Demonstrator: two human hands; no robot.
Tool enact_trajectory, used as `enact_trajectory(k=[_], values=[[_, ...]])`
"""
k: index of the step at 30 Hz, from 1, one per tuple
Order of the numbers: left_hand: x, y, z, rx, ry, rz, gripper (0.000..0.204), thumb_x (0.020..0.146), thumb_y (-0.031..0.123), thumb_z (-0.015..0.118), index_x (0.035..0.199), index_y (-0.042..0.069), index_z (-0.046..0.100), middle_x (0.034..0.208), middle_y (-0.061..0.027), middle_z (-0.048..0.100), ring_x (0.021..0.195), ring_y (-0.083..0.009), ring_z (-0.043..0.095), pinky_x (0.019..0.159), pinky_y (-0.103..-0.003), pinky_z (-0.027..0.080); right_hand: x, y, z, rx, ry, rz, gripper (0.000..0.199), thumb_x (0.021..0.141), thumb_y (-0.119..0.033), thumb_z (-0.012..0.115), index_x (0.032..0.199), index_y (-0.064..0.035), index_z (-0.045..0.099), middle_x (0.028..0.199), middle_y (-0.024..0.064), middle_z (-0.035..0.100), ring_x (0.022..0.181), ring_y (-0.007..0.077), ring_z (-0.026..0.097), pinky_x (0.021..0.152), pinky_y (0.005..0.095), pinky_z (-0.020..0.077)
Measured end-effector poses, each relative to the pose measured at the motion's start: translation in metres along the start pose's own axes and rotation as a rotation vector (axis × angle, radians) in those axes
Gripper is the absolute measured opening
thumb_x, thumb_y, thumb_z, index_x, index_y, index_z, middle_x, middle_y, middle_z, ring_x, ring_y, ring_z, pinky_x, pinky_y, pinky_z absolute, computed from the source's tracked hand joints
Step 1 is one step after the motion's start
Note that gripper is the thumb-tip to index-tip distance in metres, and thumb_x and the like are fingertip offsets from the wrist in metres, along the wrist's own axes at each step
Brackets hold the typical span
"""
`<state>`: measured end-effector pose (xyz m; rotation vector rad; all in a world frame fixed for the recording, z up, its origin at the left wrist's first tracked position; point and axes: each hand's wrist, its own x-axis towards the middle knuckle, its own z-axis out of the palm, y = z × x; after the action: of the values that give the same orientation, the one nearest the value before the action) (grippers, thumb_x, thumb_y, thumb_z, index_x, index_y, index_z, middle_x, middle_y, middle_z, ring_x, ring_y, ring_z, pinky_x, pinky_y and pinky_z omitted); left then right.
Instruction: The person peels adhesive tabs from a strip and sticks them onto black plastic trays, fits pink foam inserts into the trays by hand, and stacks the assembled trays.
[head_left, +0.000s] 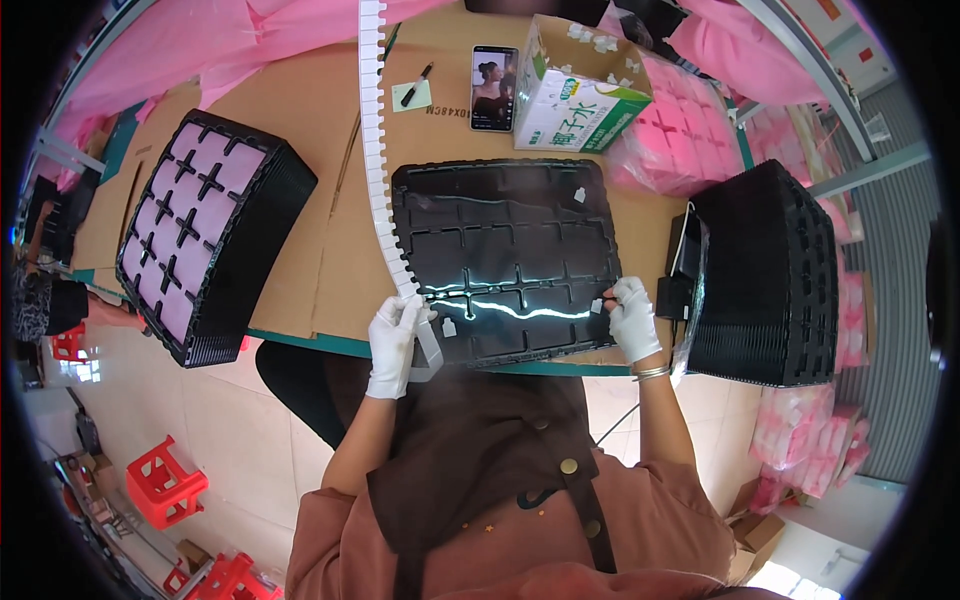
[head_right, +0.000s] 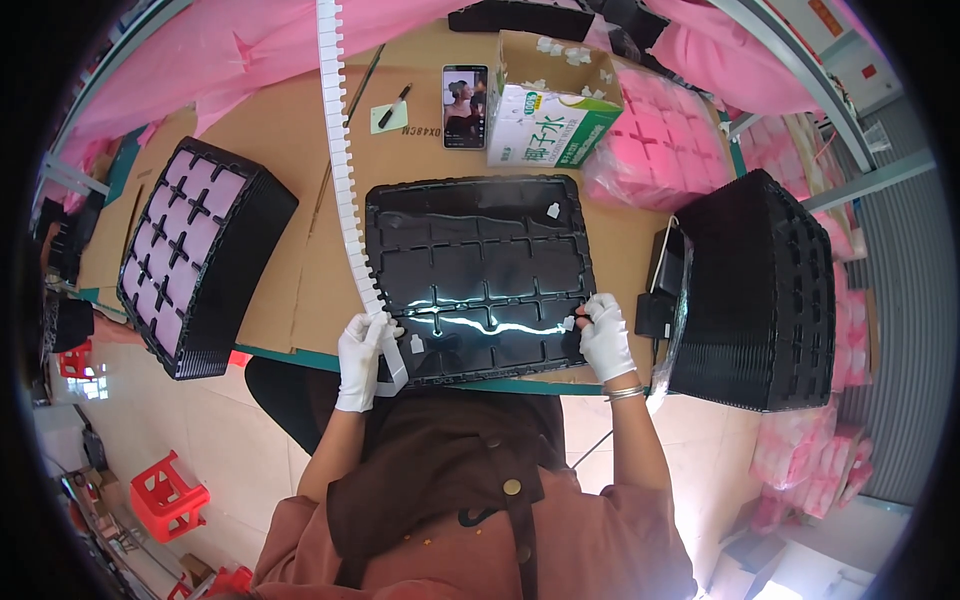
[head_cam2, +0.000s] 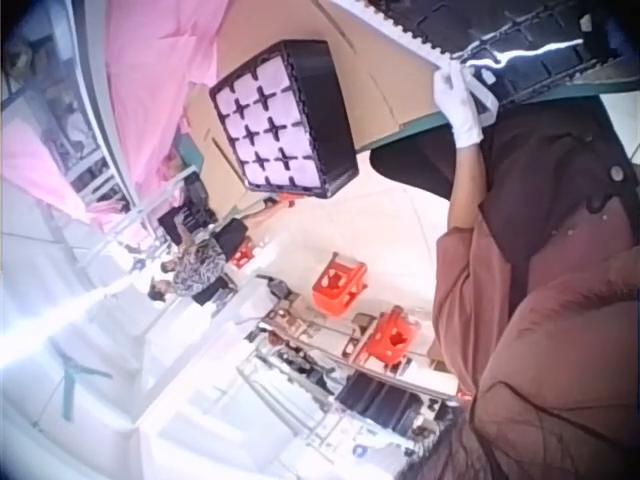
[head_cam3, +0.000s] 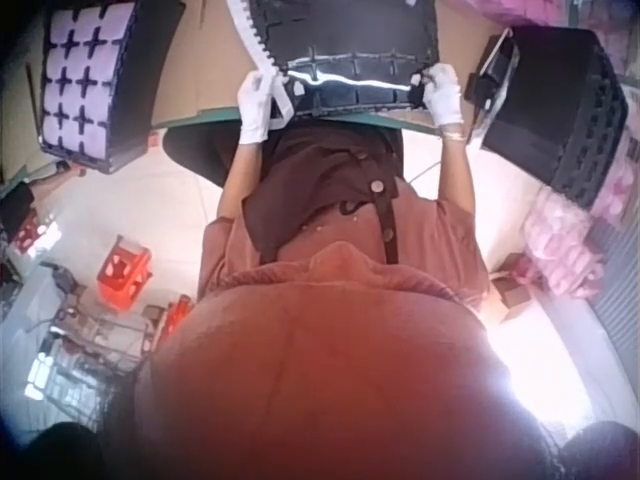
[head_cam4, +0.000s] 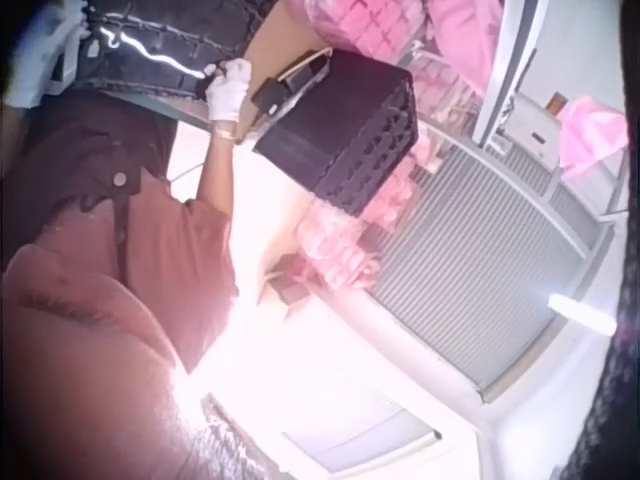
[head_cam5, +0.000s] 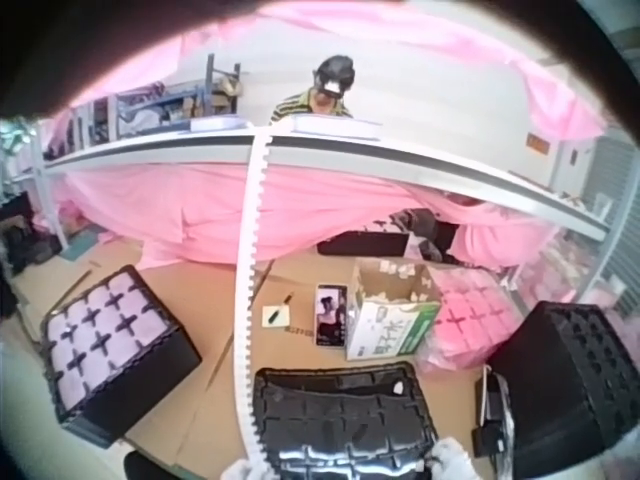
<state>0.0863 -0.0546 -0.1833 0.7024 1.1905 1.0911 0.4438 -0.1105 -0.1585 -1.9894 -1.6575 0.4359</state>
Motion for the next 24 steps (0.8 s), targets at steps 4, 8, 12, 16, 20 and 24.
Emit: enact_trajectory(k=[4,8,12,16,20,24], values=[[-0.001,0.001,0.000,0.009,0.001,0.009,0.012,0.093,0.012,0.060,0.089,0.001,0.060,0.086,-0.0058,0.065,0.076,-0.0141,0.065,0.075,-0.028,0.052,-0.004,-0.011,0.002,-0.097,0.003,0.023,0.012,0.071,0.003,0.069,0.080,0.0020,0.061,0.096,0.0144,0.055,0.090,0.0322,0.056,0.078,0.0380,0.0474],[-0.002,0.001,0.001,0.006,-0.004,0.005,0.013,0.093,0.013,0.060,0.089,0.001,0.060,0.085,-0.0051,0.064,0.077,-0.0146,0.065,0.074,-0.027,0.051,-0.007,-0.012,0.005,-0.168,0.021,-0.087,0.011,0.072,0.001,0.069,0.079,0.0011,0.061,0.100,0.0141,0.056,0.093,0.0327,0.055,0.081,0.0387,0.0465],[-0.003,0.002,0.001,-0.001,-0.006,0.001,0.013,0.093,0.013,0.060,0.089,0.000,0.060,0.086,-0.0049,0.064,0.078,-0.0147,0.065,0.075,-0.027,0.051,-0.015,-0.007,0.007,-0.095,0.054,-0.149,0.011,0.073,0.002,0.067,0.081,0.0002,0.060,0.108,0.0160,0.056,0.097,0.0348,0.053,0.084,0.0404,0.0452],[-0.004,0.004,0.003,0.030,0.007,0.010,0.013,0.092,0.012,0.060,0.088,0.000,0.060,0.086,-0.0048,0.064,0.078,-0.0144,0.065,0.075,-0.028,0.052,-0.024,-0.008,0.004,-0.011,0.066,-0.126,0.016,0.073,0.004,0.066,0.085,-0.0008,0.058,0.110,0.0162,0.055,0.101,0.0355,0.053,0.087,0.0408,0.0442],[-0.002,0.002,0.003,0.041,0.003,0.030,0.013,0.092,0.012,0.060,0.088,0.000,0.060,0.086,-0.0051,0.063,0.077,-0.0141,0.065,0.075,-0.029,0.053,-0.024,-0.013,0.006,0.009,0.097,-0.067,0.021,0.070,0.005,0.066,0.088,-0.0020,0.056,0.109,0.0154,0.054,0.102,0.0356,0.052,0.088,0.0404,0.0441],[-0.003,0.002,0.003,0.064,0.013,0.026,0.013,0.092,0.011,0.061,0.088,-0.001,0.060,0.086,-0.0054,0.063,0.077,-0.0140,0.065,0.075,-0.029,0.053,-0.016,-0.022,0.008,-0.068,0.123,-0.110,0.021,0.068,0.005,0.068,0.085,-0.0026,0.058,0.101,0.0135,0.057,0.095,0.0335,0.054,0.083,0.0395,0.0459]])
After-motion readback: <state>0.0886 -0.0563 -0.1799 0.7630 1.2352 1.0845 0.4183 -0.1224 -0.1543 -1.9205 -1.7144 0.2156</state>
